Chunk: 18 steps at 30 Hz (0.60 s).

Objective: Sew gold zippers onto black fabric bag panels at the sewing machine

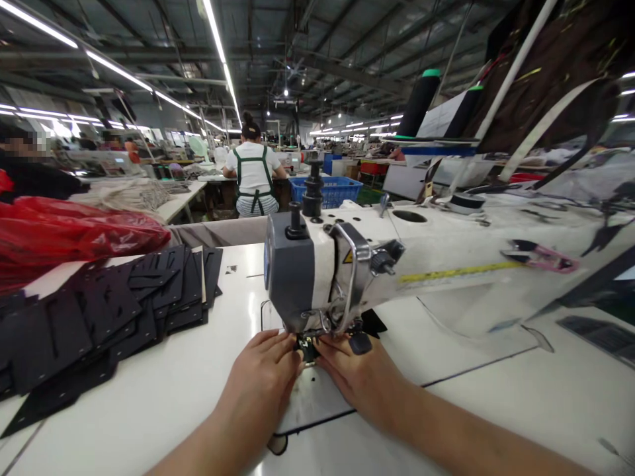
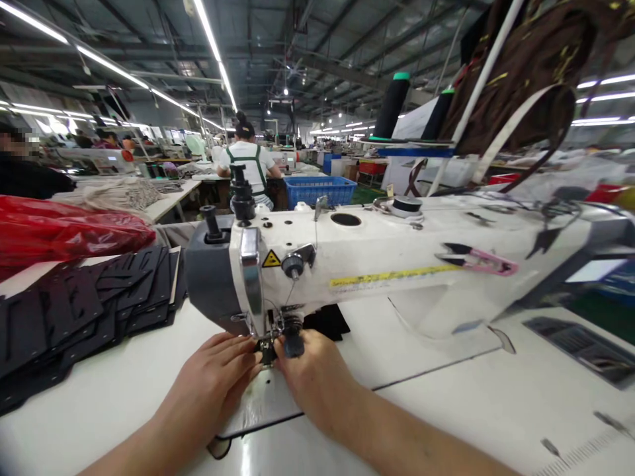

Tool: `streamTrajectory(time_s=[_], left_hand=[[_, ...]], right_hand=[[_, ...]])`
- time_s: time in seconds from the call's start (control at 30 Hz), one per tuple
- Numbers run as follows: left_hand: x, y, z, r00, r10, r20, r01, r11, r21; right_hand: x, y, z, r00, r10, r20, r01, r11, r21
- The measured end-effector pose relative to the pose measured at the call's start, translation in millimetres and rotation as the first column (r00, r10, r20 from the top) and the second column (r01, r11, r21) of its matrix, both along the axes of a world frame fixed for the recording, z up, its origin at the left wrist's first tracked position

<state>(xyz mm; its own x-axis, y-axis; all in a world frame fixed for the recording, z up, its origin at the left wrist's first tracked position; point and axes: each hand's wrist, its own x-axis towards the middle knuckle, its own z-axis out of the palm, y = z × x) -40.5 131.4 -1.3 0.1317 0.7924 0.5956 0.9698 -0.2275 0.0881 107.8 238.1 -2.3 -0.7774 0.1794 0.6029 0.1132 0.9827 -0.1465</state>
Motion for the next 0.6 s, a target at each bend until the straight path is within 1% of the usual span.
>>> streamTrajectory(time_s=[0.13, 0.33, 0.47, 0.53, 0.6], left_hand=[[-1, 0, 0.4, 1.000, -0.023, -0.010, 0.022, 0.999, -0.025], [-1, 1, 2.0, 0.999, -0.031, -0.034, 0.031, 0.999, -0.026], [-2, 2, -0.1, 1.000, -0.021, -0.010, 0.021, 1.000, -0.014], [-3, 1, -1.9, 1.000, -0.016, 0.014, 0.016, 1.000, -0.013], [-4, -1, -1.6, 1.000, -0.002, 0.029, 0.002, 1.000, 0.007]], right_hand=[[-1, 2, 1.4, 1.000, 0.004, 0.000, -0.004, 1.000, -0.002], [-1, 1, -3.9, 1.000, 0.022, 0.005, -0.022, 1.000, 0.002], [-2, 5, -6.9, 0.999, 0.027, 0.023, -0.026, 0.999, -0.045], [2, 11, -6.6, 0.999, -0.015, 0.028, 0.016, 0.999, -0.041], [10, 17, -6.1, 0.993, -0.117, 0.031, 0.117, 0.993, 0.005]])
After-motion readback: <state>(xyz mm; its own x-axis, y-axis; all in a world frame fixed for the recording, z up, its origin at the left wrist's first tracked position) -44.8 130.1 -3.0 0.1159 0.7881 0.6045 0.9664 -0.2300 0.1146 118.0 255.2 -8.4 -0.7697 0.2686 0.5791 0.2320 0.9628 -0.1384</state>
